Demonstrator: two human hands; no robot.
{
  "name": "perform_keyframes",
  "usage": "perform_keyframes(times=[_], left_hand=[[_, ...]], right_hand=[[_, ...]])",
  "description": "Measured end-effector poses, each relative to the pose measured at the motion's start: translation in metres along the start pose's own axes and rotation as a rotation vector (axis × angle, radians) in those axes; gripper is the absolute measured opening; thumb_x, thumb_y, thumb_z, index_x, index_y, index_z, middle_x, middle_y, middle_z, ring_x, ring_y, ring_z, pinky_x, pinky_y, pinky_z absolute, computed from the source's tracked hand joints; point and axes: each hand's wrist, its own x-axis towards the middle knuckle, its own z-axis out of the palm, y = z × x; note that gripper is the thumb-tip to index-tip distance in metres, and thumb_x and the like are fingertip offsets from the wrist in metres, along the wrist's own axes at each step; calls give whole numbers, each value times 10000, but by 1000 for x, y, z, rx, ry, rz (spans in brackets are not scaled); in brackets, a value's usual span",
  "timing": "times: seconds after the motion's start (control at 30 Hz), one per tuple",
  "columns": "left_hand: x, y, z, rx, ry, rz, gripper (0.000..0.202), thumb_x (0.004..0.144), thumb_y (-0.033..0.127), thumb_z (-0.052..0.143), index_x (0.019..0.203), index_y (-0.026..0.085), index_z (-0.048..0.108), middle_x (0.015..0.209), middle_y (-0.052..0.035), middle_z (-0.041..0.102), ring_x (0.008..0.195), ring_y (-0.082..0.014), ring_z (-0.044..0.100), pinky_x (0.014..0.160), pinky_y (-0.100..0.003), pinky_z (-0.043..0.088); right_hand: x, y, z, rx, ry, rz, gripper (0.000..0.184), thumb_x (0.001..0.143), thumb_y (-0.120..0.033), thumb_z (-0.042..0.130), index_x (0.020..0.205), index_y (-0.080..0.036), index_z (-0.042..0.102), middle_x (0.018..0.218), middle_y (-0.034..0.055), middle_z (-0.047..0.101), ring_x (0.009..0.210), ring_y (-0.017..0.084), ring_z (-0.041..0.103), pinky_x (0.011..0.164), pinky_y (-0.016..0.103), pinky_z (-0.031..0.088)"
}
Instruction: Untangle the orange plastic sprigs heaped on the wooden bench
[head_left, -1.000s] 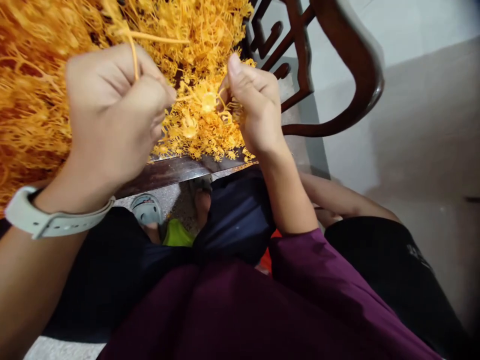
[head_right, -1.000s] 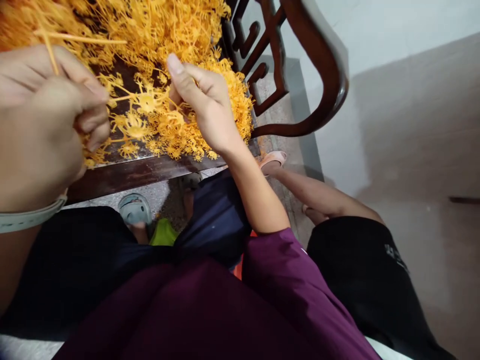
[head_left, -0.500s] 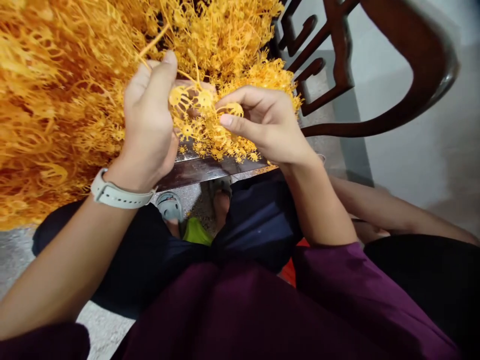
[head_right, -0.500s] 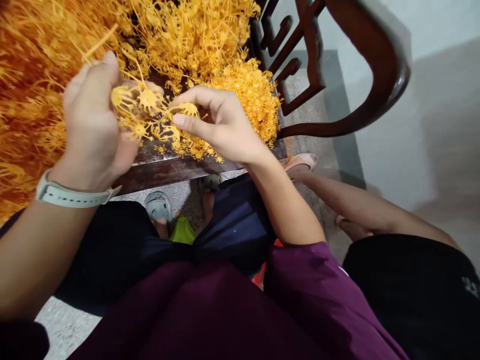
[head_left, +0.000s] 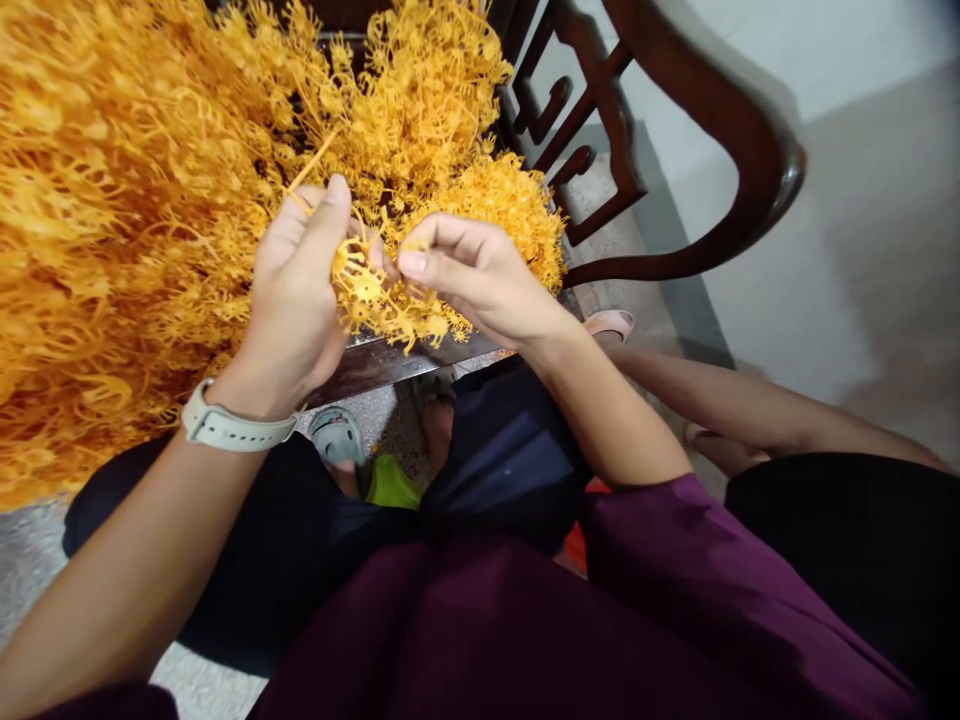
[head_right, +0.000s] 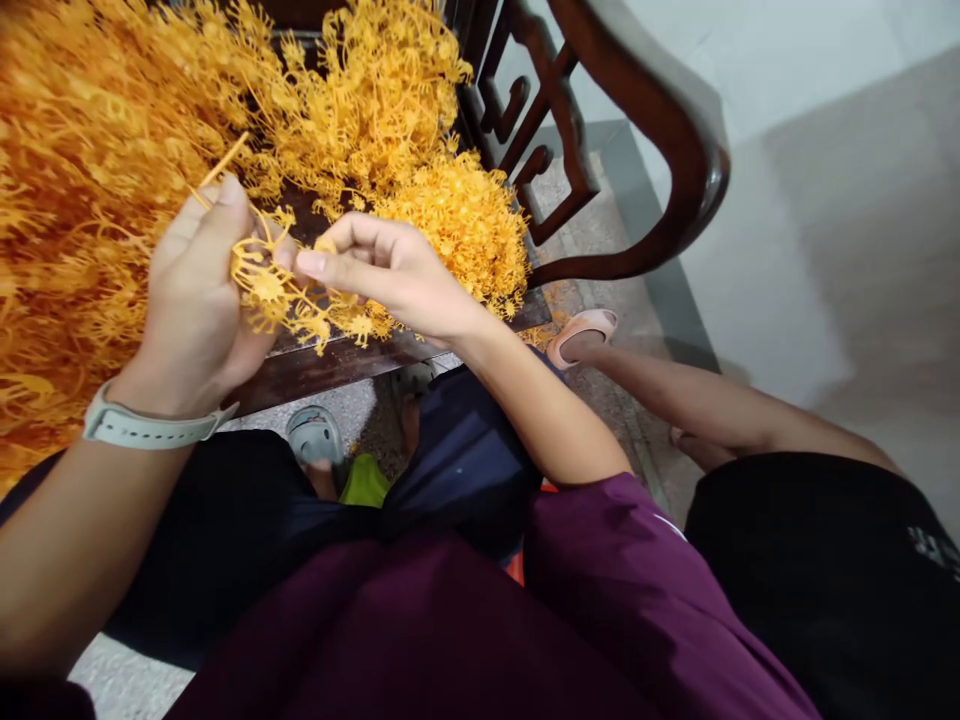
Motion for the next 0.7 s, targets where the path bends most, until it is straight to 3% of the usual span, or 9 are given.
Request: perform_keyframes(times=[0.13,0.27,0.37,0.53,0.7], left_hand=[[0,2,-1,-47,-50,-30,374,1141,237,494,772,211,549,651,10,536,614,-150,557,692,-287,437],[-1,9,2,-104,-72,-100,406,1130,277,498,732,208,534,628,10,458,571,-142,474,619,-296,393],[-7,12,8,-64,-83,-195,347,1081,284,595,747,207,544,633,12,450,544,-136,436,566,-296,341],[-14,5,15,80,-86,-201,308,1033,313,681,779,213,538,653,11,498,580,-140,436,572,-284,356],[-16,-1,11,376,-87,56,245,1011,347,734,850,224,596,728,11,550,642,-154,422,623,-319,340]], right_hand=[[3,1,-2,4,-9,-46,564,896,-744,754,957,-194,648,923,36,681,872,149,626,796,302,559],[7,10,-6,-32,36,-115,578,859,-736,798,951,-194,621,858,9,625,773,124,543,715,278,501],[10,17,-10,-146,90,-223,538,925,-716,732,927,-194,602,812,-9,570,735,123,498,687,281,465],[10,9,-18,-538,110,-338,184,1073,-309,588,923,-206,561,909,23,620,842,160,557,804,320,481],[15,-6,-17,-817,36,-398,169,1016,-78,475,932,-216,526,986,45,640,973,191,590,939,342,487]])
